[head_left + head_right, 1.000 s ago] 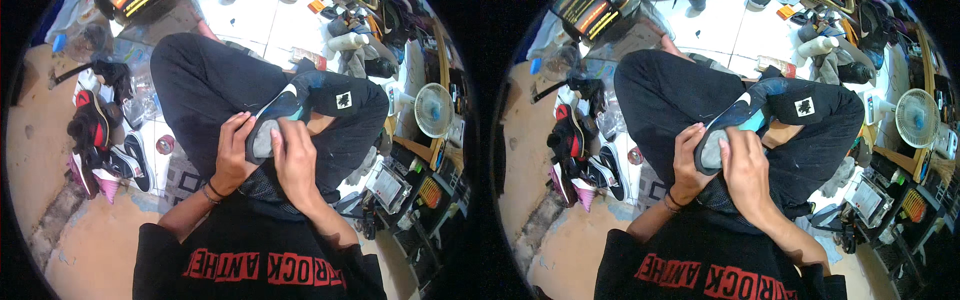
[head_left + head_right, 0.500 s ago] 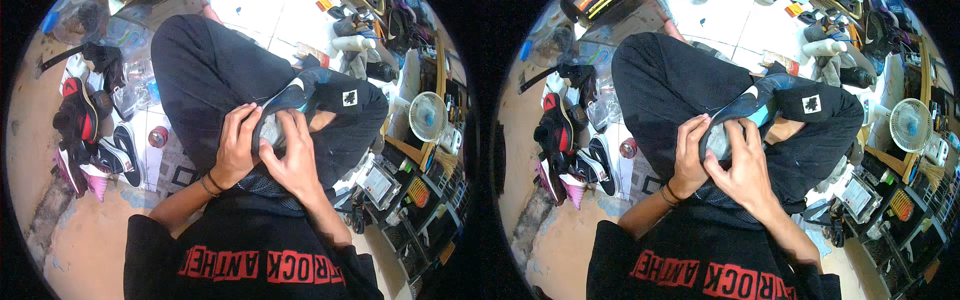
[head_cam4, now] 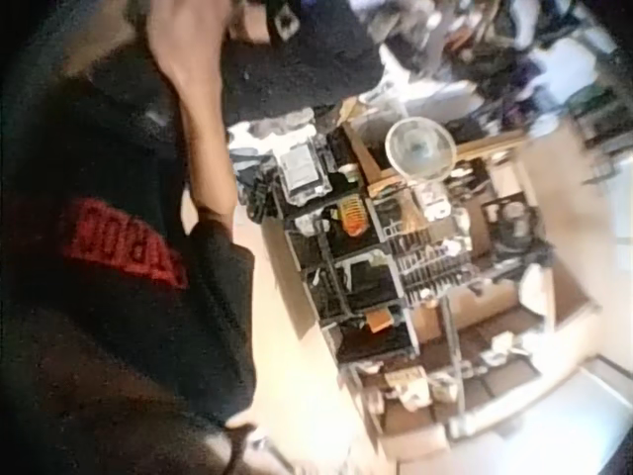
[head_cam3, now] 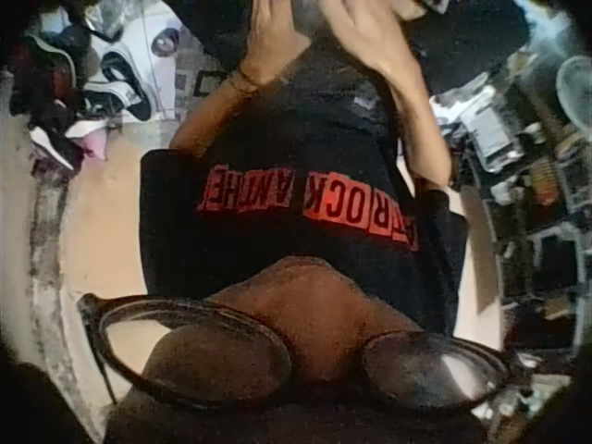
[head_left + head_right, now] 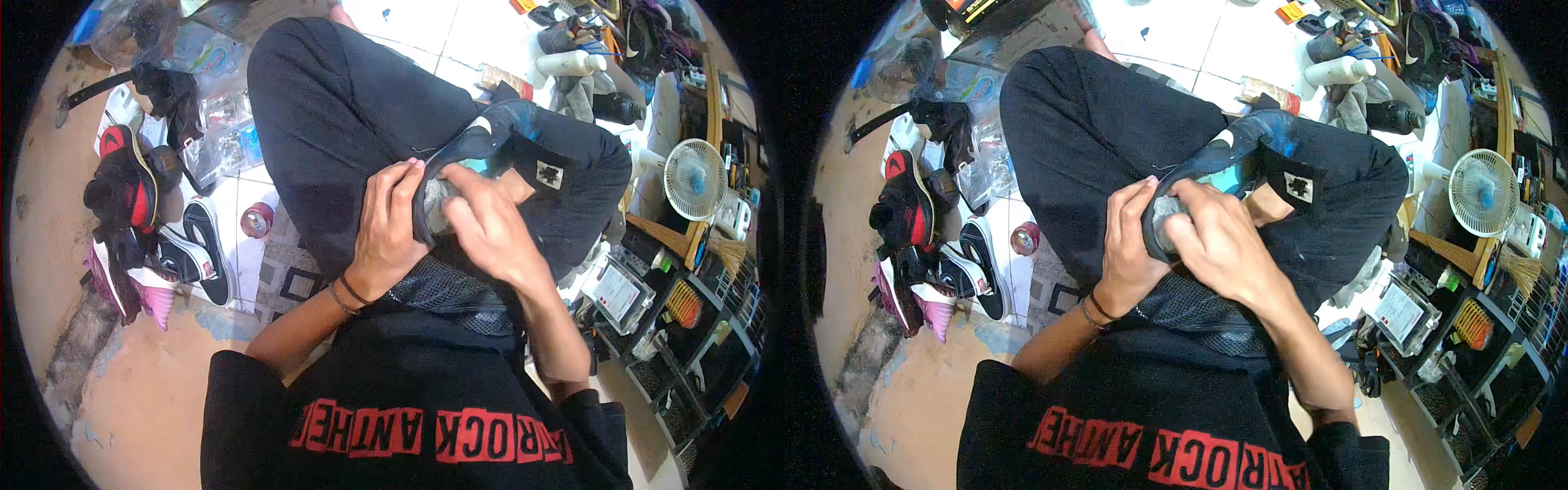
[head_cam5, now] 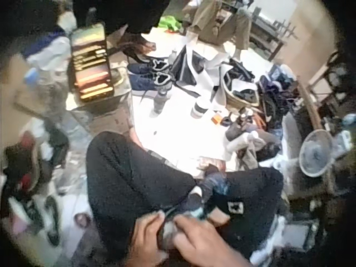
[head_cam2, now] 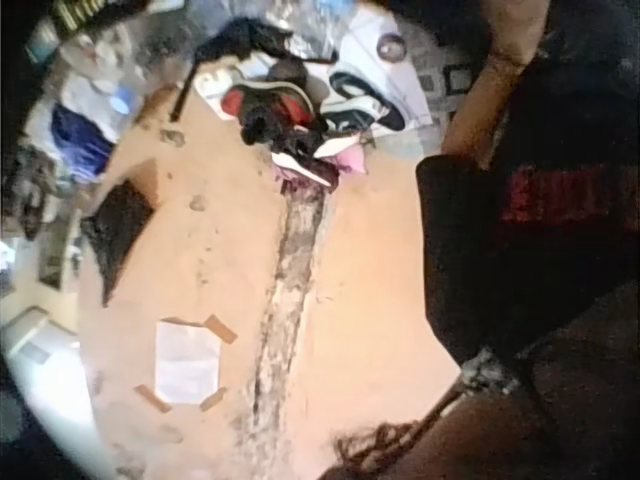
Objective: Repairing the sole and structure of a shoe using a clamp and other tools.
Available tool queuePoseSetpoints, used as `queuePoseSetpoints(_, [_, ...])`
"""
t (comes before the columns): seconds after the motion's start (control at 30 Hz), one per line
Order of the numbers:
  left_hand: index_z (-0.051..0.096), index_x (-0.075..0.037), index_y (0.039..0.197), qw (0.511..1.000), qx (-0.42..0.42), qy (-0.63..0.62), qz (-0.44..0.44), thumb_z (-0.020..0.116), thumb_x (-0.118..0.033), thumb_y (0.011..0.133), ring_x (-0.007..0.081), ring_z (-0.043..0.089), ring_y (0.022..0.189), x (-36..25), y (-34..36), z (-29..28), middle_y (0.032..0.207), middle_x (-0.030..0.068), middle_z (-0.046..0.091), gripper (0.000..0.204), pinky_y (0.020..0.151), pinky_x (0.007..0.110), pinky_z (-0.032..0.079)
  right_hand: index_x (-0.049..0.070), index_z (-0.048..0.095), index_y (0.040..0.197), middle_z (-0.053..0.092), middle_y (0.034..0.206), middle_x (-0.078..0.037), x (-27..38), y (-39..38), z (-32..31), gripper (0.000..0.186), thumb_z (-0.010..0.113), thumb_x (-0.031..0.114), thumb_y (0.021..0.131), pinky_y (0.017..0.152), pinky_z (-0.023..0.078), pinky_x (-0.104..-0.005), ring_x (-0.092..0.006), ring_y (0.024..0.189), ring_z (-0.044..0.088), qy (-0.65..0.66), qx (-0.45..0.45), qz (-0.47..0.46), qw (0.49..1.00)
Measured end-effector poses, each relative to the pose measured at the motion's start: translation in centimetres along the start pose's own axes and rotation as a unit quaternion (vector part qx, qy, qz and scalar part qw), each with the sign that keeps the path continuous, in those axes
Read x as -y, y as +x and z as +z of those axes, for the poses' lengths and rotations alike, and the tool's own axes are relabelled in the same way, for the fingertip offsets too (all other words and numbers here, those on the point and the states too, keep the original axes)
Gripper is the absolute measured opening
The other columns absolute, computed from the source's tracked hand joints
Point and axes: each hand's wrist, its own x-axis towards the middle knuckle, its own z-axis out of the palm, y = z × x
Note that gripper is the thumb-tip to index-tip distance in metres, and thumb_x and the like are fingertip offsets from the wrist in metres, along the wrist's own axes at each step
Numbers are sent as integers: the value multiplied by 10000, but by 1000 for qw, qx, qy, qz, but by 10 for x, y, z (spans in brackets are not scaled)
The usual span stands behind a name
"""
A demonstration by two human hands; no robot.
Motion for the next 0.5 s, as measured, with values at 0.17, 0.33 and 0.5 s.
queuePoseSetpoints(0.17, [450,6,1435,1000,0,-12,-3,886,11,568,407,544,1235,-2,3,0,1333,206,518,970,1048,481,463,-34,600,1129,686,982,-253,-3,-5,-9,275,666,137,924,867,493,-466,-429,937,667,-82,-26,-11,996])
queuePoseSetpoints(0.33, [470,0,1423,1000,-2,-7,-9,877,18,576,409,541,1248,0,3,1,1337,202,523,941,1059,483,461,-56,622,1106,670,962,-264,3,-14,-2,335,766,160,894,839,517,-477,-442,924,666,-190,-88,59,976])
queuePoseSetpoints(0.5, [477,5,1420,1000,3,-3,-2,841,25,623,409,540,1252,1,3,2,1332,206,529,877,1066,488,453,-82,639,1107,656,965,-295,6,-18,12,257,629,115,942,862,511,-509,-463,929,652,-133,-87,49,986])
